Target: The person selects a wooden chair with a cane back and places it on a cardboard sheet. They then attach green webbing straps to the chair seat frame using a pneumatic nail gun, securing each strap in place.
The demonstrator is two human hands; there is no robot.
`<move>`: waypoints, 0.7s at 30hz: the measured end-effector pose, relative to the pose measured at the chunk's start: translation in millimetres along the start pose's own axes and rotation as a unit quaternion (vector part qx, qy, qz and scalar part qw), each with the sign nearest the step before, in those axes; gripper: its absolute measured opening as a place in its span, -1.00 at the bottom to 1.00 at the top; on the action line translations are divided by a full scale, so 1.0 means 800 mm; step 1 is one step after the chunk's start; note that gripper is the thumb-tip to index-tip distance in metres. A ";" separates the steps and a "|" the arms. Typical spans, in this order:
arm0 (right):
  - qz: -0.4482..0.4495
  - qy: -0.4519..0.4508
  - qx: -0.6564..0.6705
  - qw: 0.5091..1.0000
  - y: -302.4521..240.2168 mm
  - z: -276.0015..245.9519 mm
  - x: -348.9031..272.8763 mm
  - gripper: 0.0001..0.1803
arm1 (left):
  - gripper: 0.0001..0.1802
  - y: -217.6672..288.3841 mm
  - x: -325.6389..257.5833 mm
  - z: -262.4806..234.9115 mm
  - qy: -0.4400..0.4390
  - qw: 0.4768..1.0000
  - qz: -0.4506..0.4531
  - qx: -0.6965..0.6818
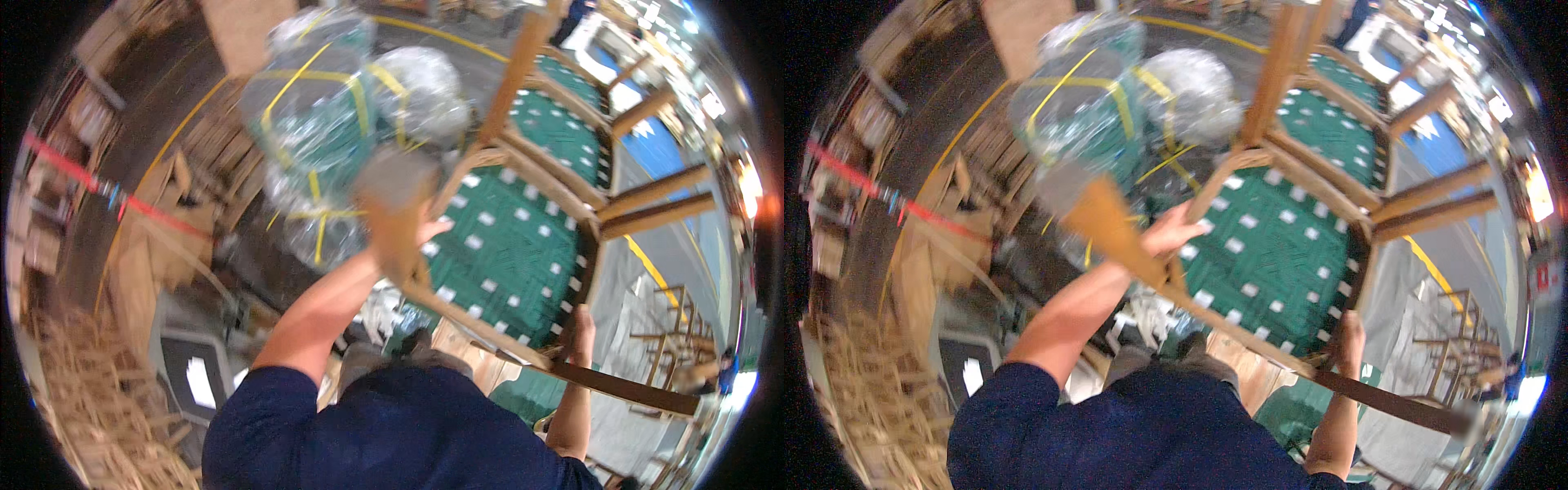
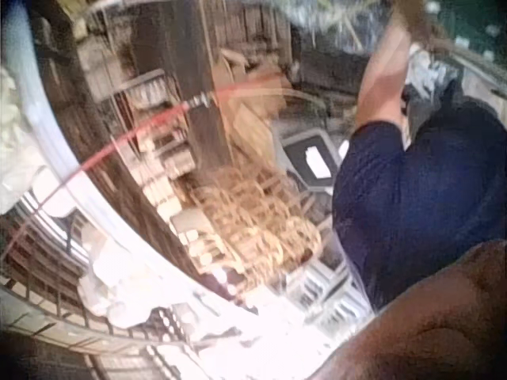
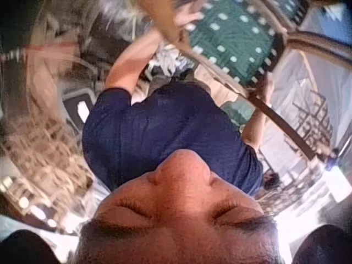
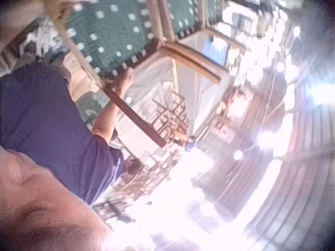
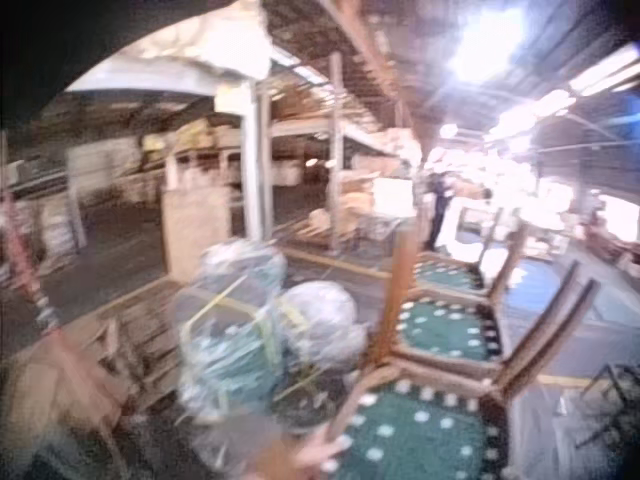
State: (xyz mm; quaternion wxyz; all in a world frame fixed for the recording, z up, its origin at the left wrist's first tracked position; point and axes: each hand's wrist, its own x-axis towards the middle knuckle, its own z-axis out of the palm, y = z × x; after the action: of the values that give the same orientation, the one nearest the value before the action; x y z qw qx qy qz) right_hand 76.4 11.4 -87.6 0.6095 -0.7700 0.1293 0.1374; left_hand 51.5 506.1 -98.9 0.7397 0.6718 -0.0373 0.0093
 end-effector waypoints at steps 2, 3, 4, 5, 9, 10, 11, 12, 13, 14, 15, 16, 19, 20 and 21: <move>0.054 -0.084 0.302 0.948 0.014 0.015 -0.005 -0.29 | -0.17 -0.017 -0.024 -0.019 0.071 0.997 0.000 -0.004; -0.086 -0.086 0.234 0.965 0.024 0.014 -0.010 -0.20 | -0.14 -0.021 -0.040 -0.037 0.112 0.989 0.022 0.092; -0.084 0.013 0.265 0.960 0.044 -0.010 -0.018 -0.23 | -0.11 -0.023 -0.046 -0.049 0.145 0.974 0.045 0.170; -0.127 0.060 0.233 0.962 0.068 -0.034 -0.038 -0.28 | -0.14 -0.027 -0.058 -0.060 0.187 0.973 0.031 0.130; 0.050 0.203 0.136 0.968 0.179 -0.048 -0.141 -0.70 | -0.19 -0.057 -0.210 -0.119 0.337 0.939 -0.048 -0.041; 0.146 0.172 -0.079 0.971 0.174 -0.068 -0.147 -0.75 | -0.25 -0.114 -0.274 -0.141 0.427 0.901 -0.075 -0.028; 0.200 0.115 -0.082 0.970 0.207 -0.030 -0.156 -0.79 | -0.30 -0.154 -0.319 -0.148 0.490 0.865 -0.092 0.047; 0.248 0.071 -0.075 0.963 0.251 0.017 -0.184 -0.83 | -0.37 -0.184 -0.356 -0.144 0.517 0.834 -0.131 0.142; 0.217 0.024 -0.052 0.974 0.268 0.054 -0.174 -0.79 | -0.44 -0.237 -0.412 -0.125 0.556 0.787 -0.185 0.193; 0.189 -0.026 -0.035 0.981 0.281 0.088 -0.163 -0.75 | -0.50 -0.288 -0.462 -0.085 0.525 0.767 -0.249 0.274; 0.102 -0.161 -0.279 0.941 0.301 0.165 -0.155 -0.82 | -0.53 -0.308 -0.490 -0.055 0.492 0.787 -0.336 0.163; 0.092 -0.254 -0.360 0.893 0.308 0.234 -0.146 -0.77 | -0.54 -0.340 -0.523 -0.014 0.444 0.786 -0.359 0.237; 0.035 -0.444 -0.300 0.844 0.387 0.424 -0.115 -0.66 | -0.23 -0.392 -0.572 0.100 0.191 0.764 -0.584 0.197; 0.001 -0.481 -0.350 0.804 0.435 0.483 -0.100 -0.63 | -0.18 -0.381 -0.575 0.130 0.193 0.753 -0.587 0.227; -0.072 -0.527 -0.407 0.742 0.490 0.530 -0.085 -0.63 | -0.21 -0.381 -0.580 0.136 0.179 0.751 -0.588 0.243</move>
State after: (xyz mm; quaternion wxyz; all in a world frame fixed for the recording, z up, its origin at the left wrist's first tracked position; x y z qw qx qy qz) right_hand -153.6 339.4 -509.4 0.2167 -0.7568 -0.3365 0.5168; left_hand -396.6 385.1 -422.8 0.4043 0.7042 0.5015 -0.2984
